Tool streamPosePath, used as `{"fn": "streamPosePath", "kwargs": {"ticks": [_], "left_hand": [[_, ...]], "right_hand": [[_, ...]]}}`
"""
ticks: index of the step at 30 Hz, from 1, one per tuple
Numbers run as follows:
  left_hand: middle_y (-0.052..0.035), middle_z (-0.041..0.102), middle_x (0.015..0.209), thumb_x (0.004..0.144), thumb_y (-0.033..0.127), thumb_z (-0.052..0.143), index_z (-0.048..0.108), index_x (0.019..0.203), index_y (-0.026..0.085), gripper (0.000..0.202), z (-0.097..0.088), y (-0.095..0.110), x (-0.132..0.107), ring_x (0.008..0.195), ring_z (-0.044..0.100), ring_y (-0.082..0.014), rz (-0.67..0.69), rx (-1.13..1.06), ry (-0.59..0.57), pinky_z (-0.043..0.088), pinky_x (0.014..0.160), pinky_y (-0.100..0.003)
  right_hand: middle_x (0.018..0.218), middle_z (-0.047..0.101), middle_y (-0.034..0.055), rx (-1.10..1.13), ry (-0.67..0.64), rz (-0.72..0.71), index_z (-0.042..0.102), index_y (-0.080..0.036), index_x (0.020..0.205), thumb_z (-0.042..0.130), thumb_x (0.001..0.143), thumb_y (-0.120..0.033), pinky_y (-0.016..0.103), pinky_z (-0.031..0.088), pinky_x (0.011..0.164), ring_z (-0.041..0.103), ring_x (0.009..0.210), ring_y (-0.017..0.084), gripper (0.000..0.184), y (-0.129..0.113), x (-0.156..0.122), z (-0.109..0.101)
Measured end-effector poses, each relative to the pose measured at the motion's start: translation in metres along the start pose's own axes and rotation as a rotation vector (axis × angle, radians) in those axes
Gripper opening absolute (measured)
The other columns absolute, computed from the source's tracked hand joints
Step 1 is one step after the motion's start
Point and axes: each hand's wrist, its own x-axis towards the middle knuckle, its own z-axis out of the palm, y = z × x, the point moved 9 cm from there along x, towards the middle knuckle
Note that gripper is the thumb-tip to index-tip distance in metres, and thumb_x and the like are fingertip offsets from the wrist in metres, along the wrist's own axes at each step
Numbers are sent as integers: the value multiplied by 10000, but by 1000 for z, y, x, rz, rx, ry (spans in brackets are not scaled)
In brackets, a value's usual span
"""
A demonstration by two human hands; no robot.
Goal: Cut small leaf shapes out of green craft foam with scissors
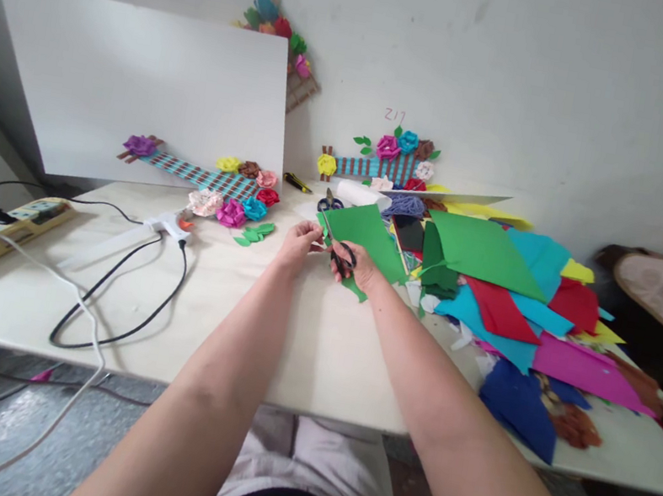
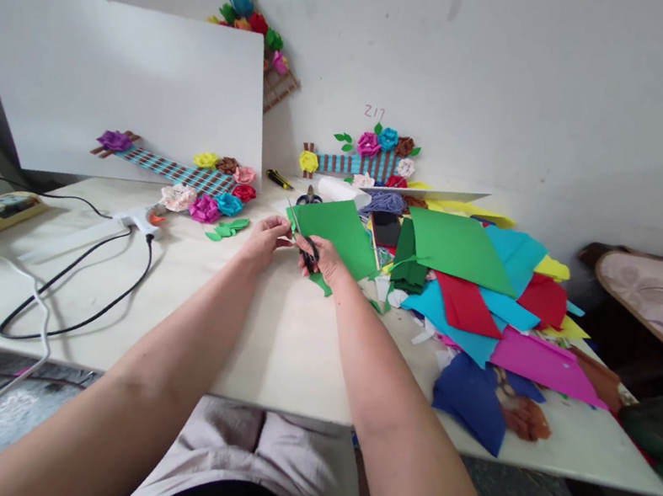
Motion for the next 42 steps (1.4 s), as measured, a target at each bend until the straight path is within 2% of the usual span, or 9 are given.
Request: {"fn": "streamPosePath", "kwargs": {"ticks": [6,18,30,36,42], "left_hand": [[29,504,593,704,288,667,488,661,159,224,1,1,-1,549,497,-76,-3,-4,9,463,577,-217],[26,510,588,703,257,644,487,662,156,191,-1,2,0,553,507,-80,0,-3,-1,471,574,-222],[23,518,591,676,256,660,490,649,157,198,-5,0,2,556,508,-81,-27,-7,-11,465,571,-218],[17,535,601,639,324,696,501,666,159,256,-3,-2,2,547,513,-85,-42,-18,-34,468,563,-228],[28,510,566,579,310,737,511,619,159,274,-5,-6,4,526,490,-77,-55,-41,55,457,548,-220]], "right_hand": [[494,565,-26,13,-3,13,556,-144,788,583,800,-492,166,270,284,492,323,67,348,0,-2,1],[503,533,-53,5,-24,-10,548,-155,787,600,767,-495,165,263,291,459,327,50,345,2,0,2],[483,506,-63,-33,-25,16,536,-161,771,579,788,-421,166,224,290,431,312,45,264,2,-1,4],[490,511,-62,-57,-28,2,519,-167,757,576,796,-415,160,239,289,443,318,44,257,5,2,3],[494,533,-52,-71,7,-7,506,-169,734,583,803,-395,157,248,281,465,316,48,248,7,5,1]]}}
